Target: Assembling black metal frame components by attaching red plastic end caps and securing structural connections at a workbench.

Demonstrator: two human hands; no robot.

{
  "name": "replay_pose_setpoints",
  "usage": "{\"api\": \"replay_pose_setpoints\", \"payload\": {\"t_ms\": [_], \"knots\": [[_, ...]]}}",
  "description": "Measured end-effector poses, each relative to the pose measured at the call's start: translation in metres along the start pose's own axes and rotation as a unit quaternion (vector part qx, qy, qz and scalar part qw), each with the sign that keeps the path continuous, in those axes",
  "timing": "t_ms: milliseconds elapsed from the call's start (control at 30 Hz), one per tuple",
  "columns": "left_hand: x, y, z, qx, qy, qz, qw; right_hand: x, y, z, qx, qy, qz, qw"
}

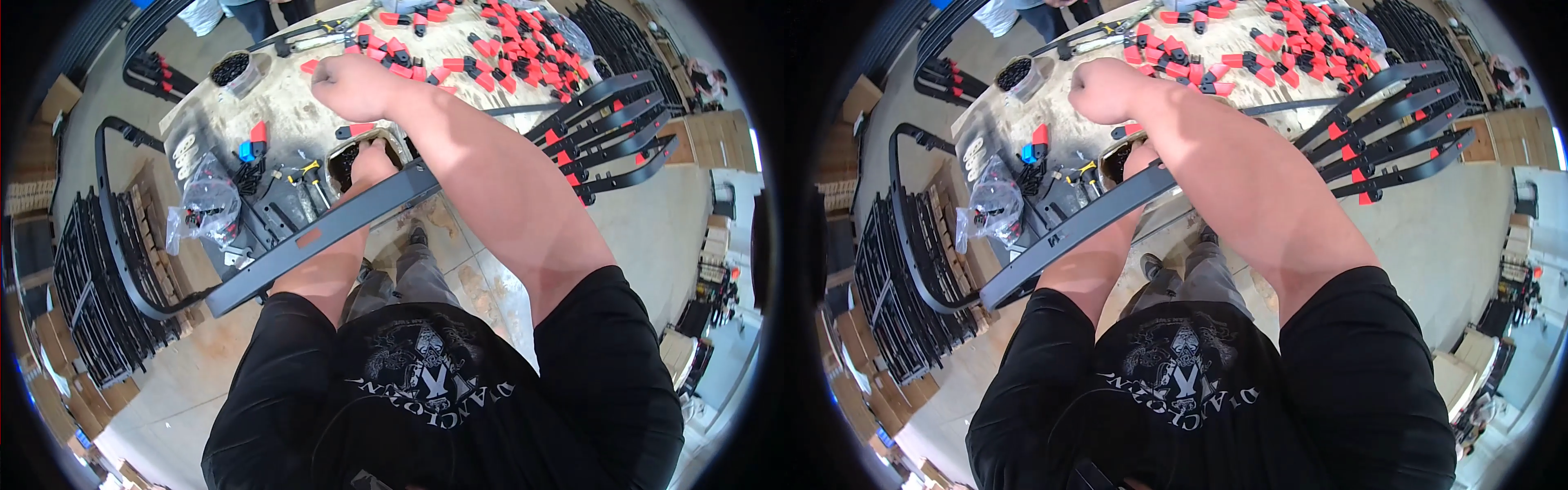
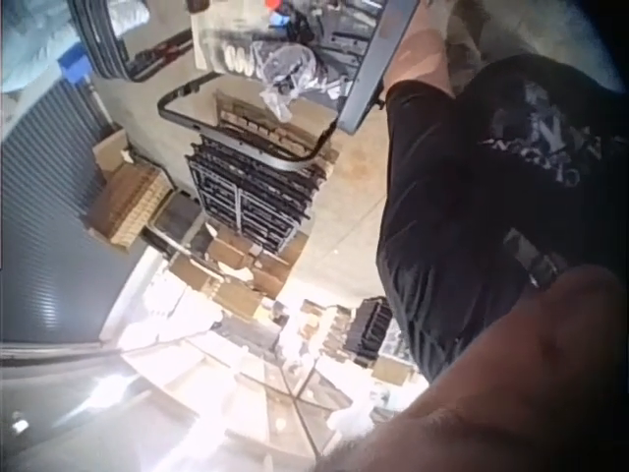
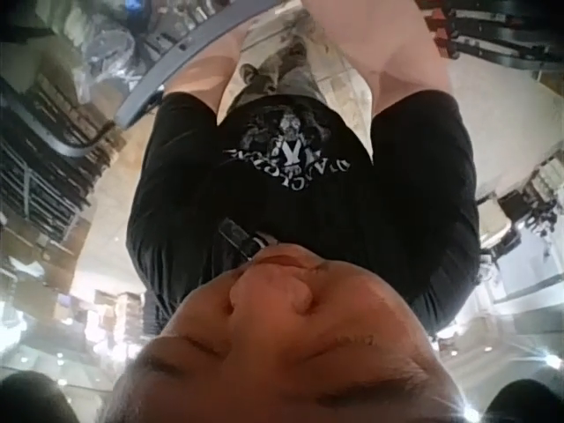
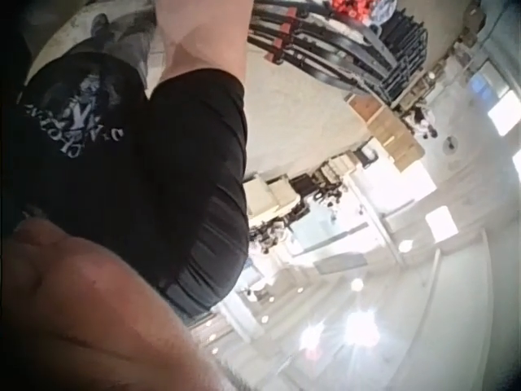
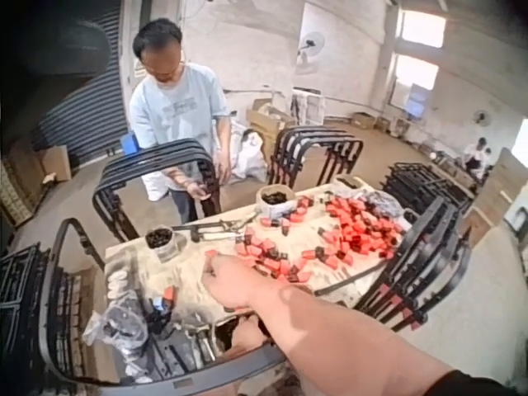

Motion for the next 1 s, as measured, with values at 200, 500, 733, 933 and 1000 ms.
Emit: {"api": "replay_pose_setpoints", "payload": {"t_ms": [200, 500, 733, 933, 1000], "knots": [[0.062, -0.015, -0.001, -0.127, -0.117, 0.03, 0.984, 0.016, -0.005, -0.013, -0.032, 0.039, 0.016, 0.999], [0.018, 0.012, 0.008, -0.074, -0.058, 0.051, 0.994, 0.008, 0.001, -0.01, -0.061, 0.009, 0.017, 0.998], [0.001, 0.027, 0.014, -0.045, -0.007, 0.07, 0.997, 0.006, 0.001, -0.014, -0.058, -0.002, 0.031, 0.998], [0.0, 0.026, 0.013, -0.064, -0.01, 0.04, 0.997, 0.006, 0.001, -0.014, -0.067, -0.005, 0.02, 0.998], [0.009, 0.013, 0.007, -0.062, -0.031, 0.032, 0.997, 0.007, 0.002, -0.015, -0.07, -0.006, 0.02, 0.997]]}}
Point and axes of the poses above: each hand's wrist, its own z-axis towards the middle knuckle, its own y-axis out of the palm, x = y × z, the point moved 1 cm from there along z, towards the middle knuckle, and after that the axes turned 15 degrees about -z, right-handed, at the moved point
